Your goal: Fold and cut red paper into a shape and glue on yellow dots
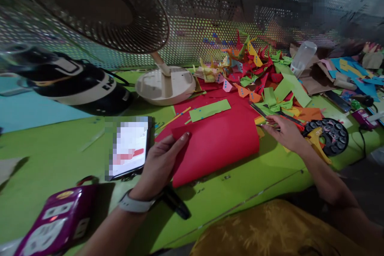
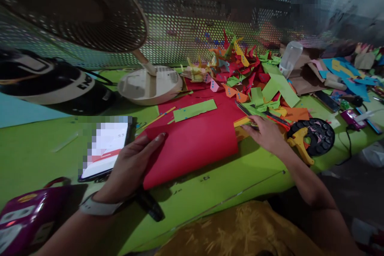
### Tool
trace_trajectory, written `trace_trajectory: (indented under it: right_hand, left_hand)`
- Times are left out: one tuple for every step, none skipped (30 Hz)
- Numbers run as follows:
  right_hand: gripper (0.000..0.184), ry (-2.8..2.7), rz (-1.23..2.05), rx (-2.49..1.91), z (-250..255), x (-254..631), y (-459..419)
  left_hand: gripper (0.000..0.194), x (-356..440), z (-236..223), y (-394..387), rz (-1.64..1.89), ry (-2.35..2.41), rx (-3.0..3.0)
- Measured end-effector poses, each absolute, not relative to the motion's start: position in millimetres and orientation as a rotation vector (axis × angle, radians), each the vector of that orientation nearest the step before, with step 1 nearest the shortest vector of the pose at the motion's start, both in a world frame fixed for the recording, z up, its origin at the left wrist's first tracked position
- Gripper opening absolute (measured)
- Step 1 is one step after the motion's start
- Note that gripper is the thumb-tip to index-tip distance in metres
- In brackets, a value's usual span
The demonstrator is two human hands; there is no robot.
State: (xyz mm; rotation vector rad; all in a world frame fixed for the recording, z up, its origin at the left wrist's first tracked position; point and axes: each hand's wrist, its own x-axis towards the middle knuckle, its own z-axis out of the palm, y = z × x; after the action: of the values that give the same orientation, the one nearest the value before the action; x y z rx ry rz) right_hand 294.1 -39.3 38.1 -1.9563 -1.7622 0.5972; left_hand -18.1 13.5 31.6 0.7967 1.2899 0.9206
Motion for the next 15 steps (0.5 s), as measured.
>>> trace_trajectory:
  right_hand:
    - [0.042, -1.625, 0.779, -1.831, 35.1, 288.8, -36.6]
    - [0.049, -1.508, 0.943, -1.729, 31.7, 283.2, -33.8]
    - [0.055, -1.403, 1.077, -1.651, 28.0, 277.7, -30.9]
    - [0.059, -1.307, 1.172, -1.601, 24.1, 272.7, -28.3]
    - [0.059, -1.218, 1.237, -1.563, 20.3, 268.6, -26.0]
    - [0.056, -1.143, 1.284, -1.529, 16.6, 265.5, -24.1]
    - [0.051, -1.085, 1.320, -1.495, 13.2, 263.3, -22.7]
    - [0.046, -1.041, 1.353, -1.457, 9.9, 262.0, -21.7]
    - [0.041, -1.006, 1.381, -1.423, 6.8, 261.5, -21.0]
    - [0.038, -0.975, 1.397, -1.398, 3.9, 261.5, -20.5]
    - [0.037, -0.946, 1.400, -1.386, 1.1, 261.8, -20.1]
    - [0.036, -0.917, 1.390, -1.384, -1.6, 262.3, -19.8]
    - [0.035, -0.893, 1.375, -1.388, -4.1, 263.0, -19.6]
    - [0.034, -0.877, 1.360, -1.394, -6.3, 263.7, -19.6]
    - [0.033, -0.868, 1.350, -1.399, -8.1, 264.4, -19.7]
  left_hand:
    - [0.046, -18.4, 30.2, 13.2, 0.906, 1.287, 0.800]
    - [0.047, -18.7, 28.6, 12.9, 0.894, 1.285, 0.806]
    - [0.047, -18.8, 26.9, 12.6, 0.886, 1.283, 0.815]
    - [0.048, -18.7, 25.2, 12.3, 0.882, 1.279, 0.825]
    - [0.048, -18.5, 23.7, 12.0, 0.884, 1.274, 0.831]
    - [0.048, -18.1, 22.3, 11.6, 0.886, 1.268, 0.832]
    - [0.049, -17.6, 21.1, 11.3, 0.885, 1.262, 0.828]
    - [0.050, -17.0, 20.2, 10.9, 0.882, 1.259, 0.822]
    - [0.050, -16.6, 19.3, 10.7, 0.871, 1.260, 0.815]
    - [0.051, -16.3, 18.5, 10.5, 0.861, 1.267, 0.812]
    - [0.052, -16.2, 17.5, 10.5, 0.853, 1.282, 0.816]
    - [0.051, -16.3, 16.4, 10.5, 0.848, 1.301, 0.827]
    - [0.051, -16.6, 15.2, 10.6, 0.842, 1.319, 0.844]
    - [0.050, -16.9, 13.8, 10.7, 0.833, 1.333, 0.862]
    - [0.049, -17.2, 12.5, 10.7, 0.820, 1.341, 0.878]
